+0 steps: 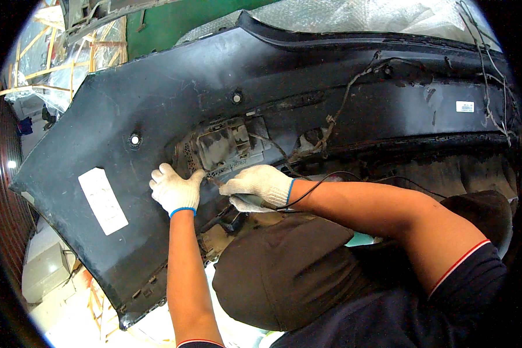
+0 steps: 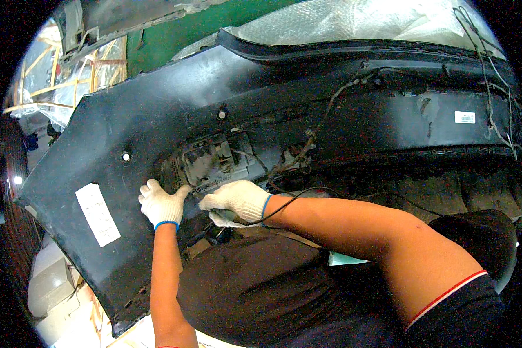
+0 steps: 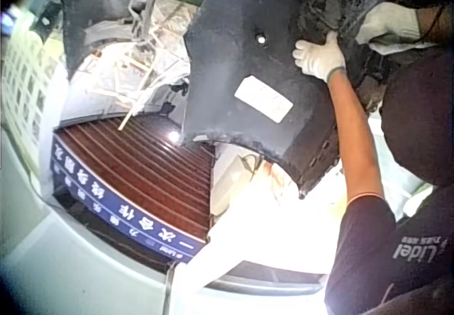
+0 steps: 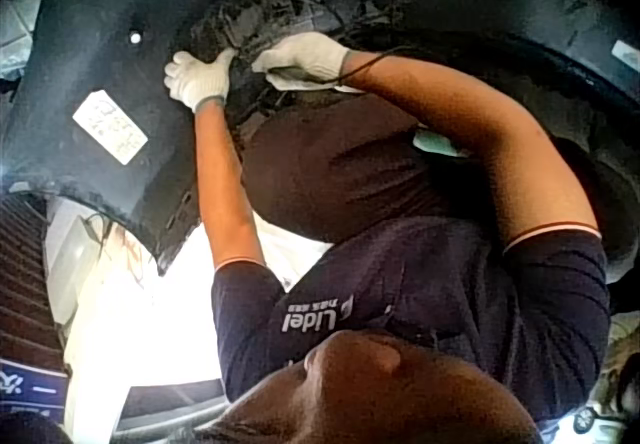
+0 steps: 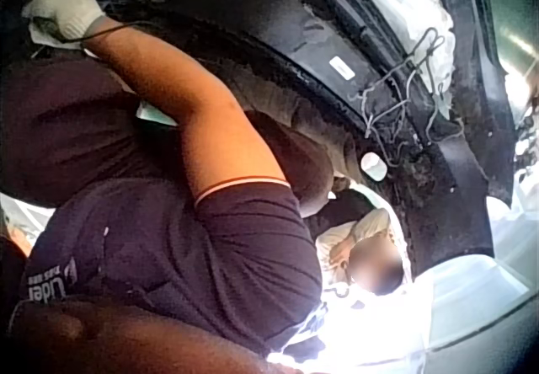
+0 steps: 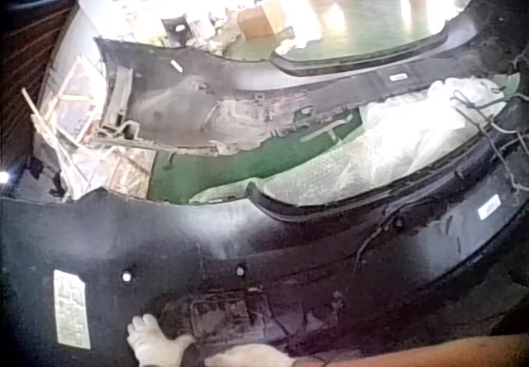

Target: The person scrapes a black plastic car part with a small tool, focusing on a specific area to remove residue or adhesive. The person is sitting on the floor in a workshop environment.

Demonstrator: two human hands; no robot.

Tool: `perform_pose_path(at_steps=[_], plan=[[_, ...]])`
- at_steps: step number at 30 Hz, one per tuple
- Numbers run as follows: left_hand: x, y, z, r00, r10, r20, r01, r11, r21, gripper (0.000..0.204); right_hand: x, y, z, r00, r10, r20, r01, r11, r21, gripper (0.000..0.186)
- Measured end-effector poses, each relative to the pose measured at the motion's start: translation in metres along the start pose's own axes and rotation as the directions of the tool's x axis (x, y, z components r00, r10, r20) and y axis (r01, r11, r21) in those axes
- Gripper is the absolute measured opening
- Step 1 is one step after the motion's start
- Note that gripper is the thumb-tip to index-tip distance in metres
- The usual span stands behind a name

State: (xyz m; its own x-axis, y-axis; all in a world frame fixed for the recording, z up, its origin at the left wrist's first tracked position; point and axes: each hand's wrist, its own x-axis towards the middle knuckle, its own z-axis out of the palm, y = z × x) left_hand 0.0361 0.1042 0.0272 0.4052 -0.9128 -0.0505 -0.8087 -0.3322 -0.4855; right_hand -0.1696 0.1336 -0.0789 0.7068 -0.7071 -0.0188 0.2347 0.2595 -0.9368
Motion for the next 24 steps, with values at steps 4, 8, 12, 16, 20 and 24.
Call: perform_pose_path(at_steps=[4, 8, 12, 16, 20, 24], plan=[[0.002, 0.003, -0.002, 1.000, -0.012, 0.022, 0.012, 1.000, 0.015, 0.087, 0.002, 0.006, 0.001, 0.999, -0.046, 0.017, 0.047, 0.993, -0.106, 0.035], [0.001, 0.006, -0.007, 0.999, -0.021, 0.050, 0.019, 0.999, 0.030, 0.088, 0.002, 0.002, 0.002, 0.995, 0.082, 0.060, -0.079, 0.995, -0.058, 0.038], [0.004, 0.004, -0.009, 0.996, -0.017, 0.085, 0.016, 1.000, 0.004, 0.091, 0.002, 0.018, 0.003, 0.936, -0.351, 0.031, 0.319, 0.807, -0.496, 0.032], [0.003, 0.005, -0.009, 0.997, -0.024, 0.078, 0.023, 1.000, 0.013, 0.091, -0.004, 0.015, -0.001, 0.884, -0.464, 0.063, 0.421, 0.729, -0.540, 0.019], [0.003, 0.003, -0.007, 0.998, -0.018, 0.066, 0.017, 1.000, 0.009, 0.091, -0.017, 0.011, -0.007, 0.875, -0.464, 0.139, 0.451, 0.674, -0.585, 0.040], [0.002, 0.003, -0.006, 0.998, -0.018, 0.056, 0.016, 0.999, 0.031, 0.089, -0.018, 0.009, -0.009, 0.889, -0.439, 0.126, 0.420, 0.677, -0.605, 0.039]])
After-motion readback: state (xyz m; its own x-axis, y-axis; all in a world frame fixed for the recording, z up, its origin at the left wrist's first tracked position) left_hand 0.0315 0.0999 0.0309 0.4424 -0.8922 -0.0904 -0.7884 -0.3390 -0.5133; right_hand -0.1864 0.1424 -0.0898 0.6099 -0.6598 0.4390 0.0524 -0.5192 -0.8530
